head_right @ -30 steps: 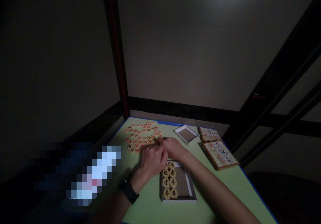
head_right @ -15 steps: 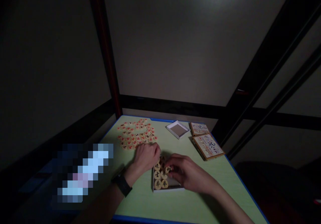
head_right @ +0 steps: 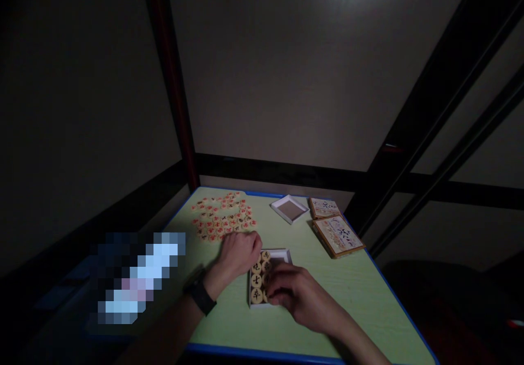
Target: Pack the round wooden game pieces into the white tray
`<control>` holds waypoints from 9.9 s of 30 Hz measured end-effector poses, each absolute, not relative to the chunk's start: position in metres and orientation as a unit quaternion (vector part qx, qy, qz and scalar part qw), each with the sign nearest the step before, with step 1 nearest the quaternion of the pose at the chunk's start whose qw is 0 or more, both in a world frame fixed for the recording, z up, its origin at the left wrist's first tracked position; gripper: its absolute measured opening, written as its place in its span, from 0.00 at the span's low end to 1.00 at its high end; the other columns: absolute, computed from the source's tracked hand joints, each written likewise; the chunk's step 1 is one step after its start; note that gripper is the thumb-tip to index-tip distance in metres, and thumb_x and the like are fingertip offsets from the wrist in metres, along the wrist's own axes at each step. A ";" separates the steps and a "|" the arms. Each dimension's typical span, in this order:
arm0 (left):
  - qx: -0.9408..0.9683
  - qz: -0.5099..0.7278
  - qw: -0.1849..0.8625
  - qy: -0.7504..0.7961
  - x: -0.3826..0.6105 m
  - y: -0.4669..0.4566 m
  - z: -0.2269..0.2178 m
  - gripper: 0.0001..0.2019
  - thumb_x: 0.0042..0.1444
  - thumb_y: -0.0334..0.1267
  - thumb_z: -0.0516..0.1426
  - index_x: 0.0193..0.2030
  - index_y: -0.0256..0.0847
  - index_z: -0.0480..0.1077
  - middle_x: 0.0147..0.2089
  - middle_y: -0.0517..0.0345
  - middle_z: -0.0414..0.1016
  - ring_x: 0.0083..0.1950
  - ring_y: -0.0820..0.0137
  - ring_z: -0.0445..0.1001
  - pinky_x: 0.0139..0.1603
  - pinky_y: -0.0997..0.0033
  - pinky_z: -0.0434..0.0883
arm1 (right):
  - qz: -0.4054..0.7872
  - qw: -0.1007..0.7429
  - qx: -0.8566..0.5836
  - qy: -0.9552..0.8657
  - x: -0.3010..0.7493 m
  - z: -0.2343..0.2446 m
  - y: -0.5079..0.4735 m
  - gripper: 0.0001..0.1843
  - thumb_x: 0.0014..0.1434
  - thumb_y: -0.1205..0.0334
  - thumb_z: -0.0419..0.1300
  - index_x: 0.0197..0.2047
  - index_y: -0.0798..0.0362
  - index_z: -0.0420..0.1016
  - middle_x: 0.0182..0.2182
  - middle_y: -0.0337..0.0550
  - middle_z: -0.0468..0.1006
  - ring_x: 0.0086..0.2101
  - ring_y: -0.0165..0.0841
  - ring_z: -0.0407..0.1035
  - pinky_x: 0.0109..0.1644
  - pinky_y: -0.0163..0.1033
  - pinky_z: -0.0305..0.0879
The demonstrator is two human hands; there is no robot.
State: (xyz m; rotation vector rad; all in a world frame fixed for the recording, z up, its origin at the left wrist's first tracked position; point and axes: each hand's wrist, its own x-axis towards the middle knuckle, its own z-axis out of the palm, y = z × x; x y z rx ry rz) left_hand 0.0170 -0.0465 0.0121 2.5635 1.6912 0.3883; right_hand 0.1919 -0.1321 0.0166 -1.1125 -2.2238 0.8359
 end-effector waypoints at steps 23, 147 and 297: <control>0.822 0.123 0.044 0.554 0.017 -0.047 0.015 0.20 0.66 0.38 0.44 0.40 0.39 0.77 0.38 0.46 0.82 0.39 0.61 0.80 0.42 0.62 0.72 | 0.126 0.266 -0.629 -0.720 0.238 0.000 -0.108 0.29 0.66 0.46 0.49 0.59 0.60 0.70 0.28 0.50 0.81 0.28 0.42 0.74 0.34 0.43 0.67; 0.739 0.233 0.139 0.616 0.002 -0.015 0.009 0.14 0.68 0.36 0.44 0.46 0.39 0.70 0.42 0.48 0.79 0.43 0.64 0.78 0.45 0.68 0.69 | 0.112 0.228 -0.442 -0.860 0.140 0.042 0.053 0.14 0.61 0.67 0.55 0.51 0.52 0.62 0.35 0.43 0.78 0.31 0.32 0.72 0.35 0.33 0.63; 0.780 0.238 0.388 0.429 0.017 0.000 -0.016 0.14 0.58 0.38 0.48 0.36 0.40 0.75 0.31 0.61 0.81 0.32 0.70 0.78 0.36 0.74 0.69 | 0.160 0.163 -0.438 -0.870 0.210 0.018 -0.071 0.24 0.49 0.79 0.58 0.49 0.55 0.78 0.44 0.48 0.79 0.46 0.38 0.74 0.52 0.38 0.68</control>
